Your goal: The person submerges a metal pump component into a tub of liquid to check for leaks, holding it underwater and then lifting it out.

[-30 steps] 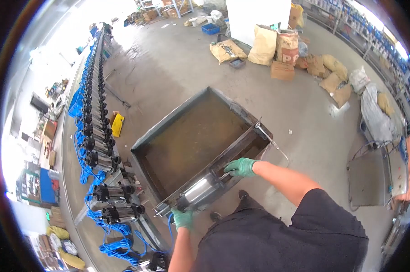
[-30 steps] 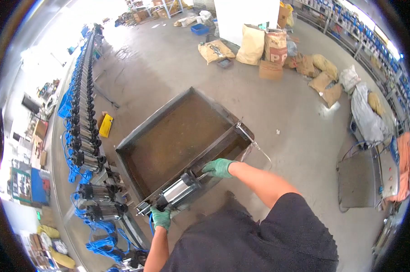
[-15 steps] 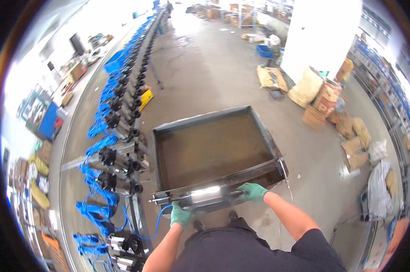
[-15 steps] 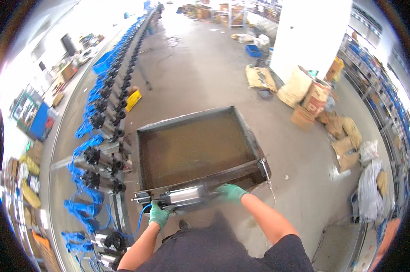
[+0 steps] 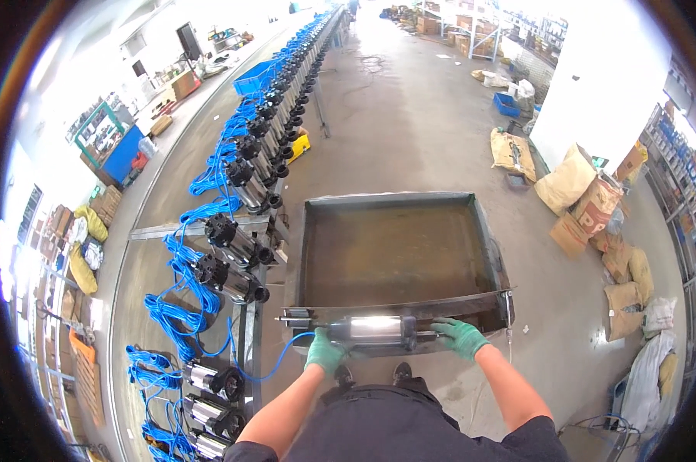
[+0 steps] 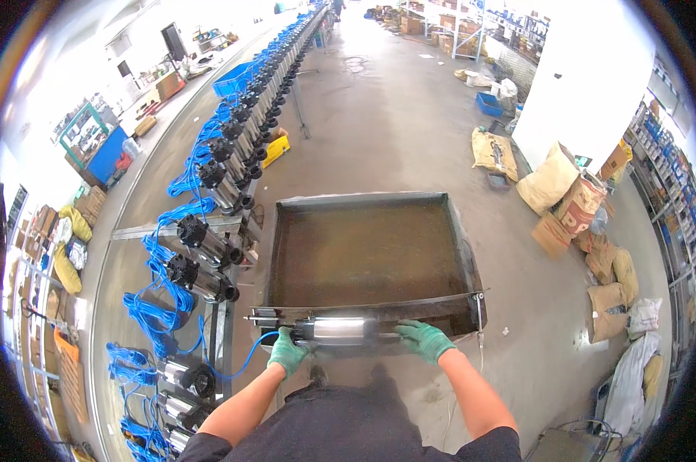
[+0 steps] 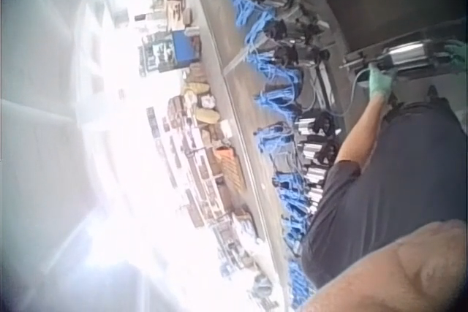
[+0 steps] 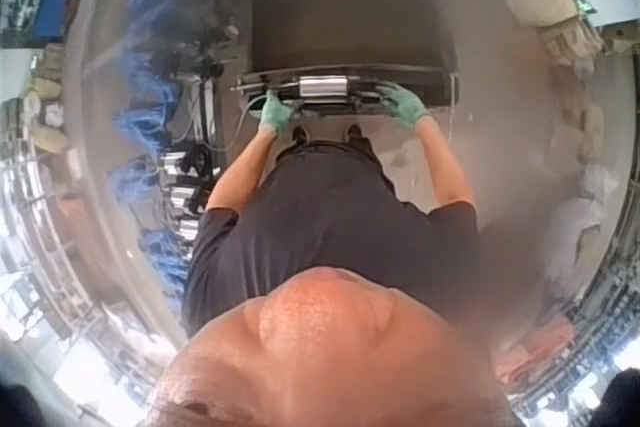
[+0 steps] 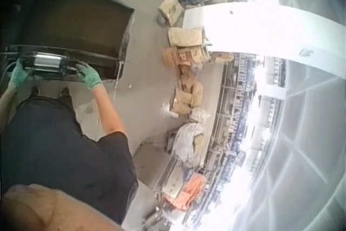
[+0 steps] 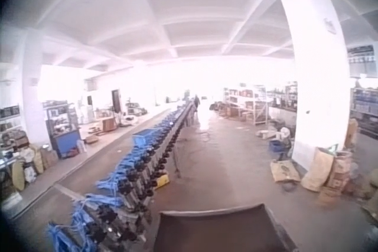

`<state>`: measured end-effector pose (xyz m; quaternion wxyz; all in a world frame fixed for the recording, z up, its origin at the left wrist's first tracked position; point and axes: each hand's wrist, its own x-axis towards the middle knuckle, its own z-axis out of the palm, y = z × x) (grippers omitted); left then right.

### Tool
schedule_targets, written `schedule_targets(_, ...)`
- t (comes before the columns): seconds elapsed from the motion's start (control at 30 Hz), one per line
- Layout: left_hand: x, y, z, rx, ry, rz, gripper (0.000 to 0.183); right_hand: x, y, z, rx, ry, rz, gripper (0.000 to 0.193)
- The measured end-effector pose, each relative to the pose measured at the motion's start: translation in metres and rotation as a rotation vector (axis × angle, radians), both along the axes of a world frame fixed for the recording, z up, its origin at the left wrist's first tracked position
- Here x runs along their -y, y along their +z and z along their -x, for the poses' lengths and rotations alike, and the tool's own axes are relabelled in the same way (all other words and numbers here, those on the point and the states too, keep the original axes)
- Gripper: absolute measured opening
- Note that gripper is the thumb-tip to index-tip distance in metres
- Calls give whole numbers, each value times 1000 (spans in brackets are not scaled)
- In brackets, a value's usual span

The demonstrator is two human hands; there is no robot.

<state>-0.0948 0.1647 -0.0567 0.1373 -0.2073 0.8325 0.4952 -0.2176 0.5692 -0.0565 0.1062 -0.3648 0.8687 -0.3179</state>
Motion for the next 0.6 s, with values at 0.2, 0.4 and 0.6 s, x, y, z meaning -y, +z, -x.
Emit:
schedule_targets(0.2,-7,7,9,18,54,1,59,24,-33,-3,977,-585,296,33)
schedule_targets(0.4,-9,17,15,19,198,-217,54,43,-27,-7,854,-763,227,43)
schedule_targets(0.6,2,-4,3,-81,106,-86,60,28,12,-27,-70,-125,-176,47)
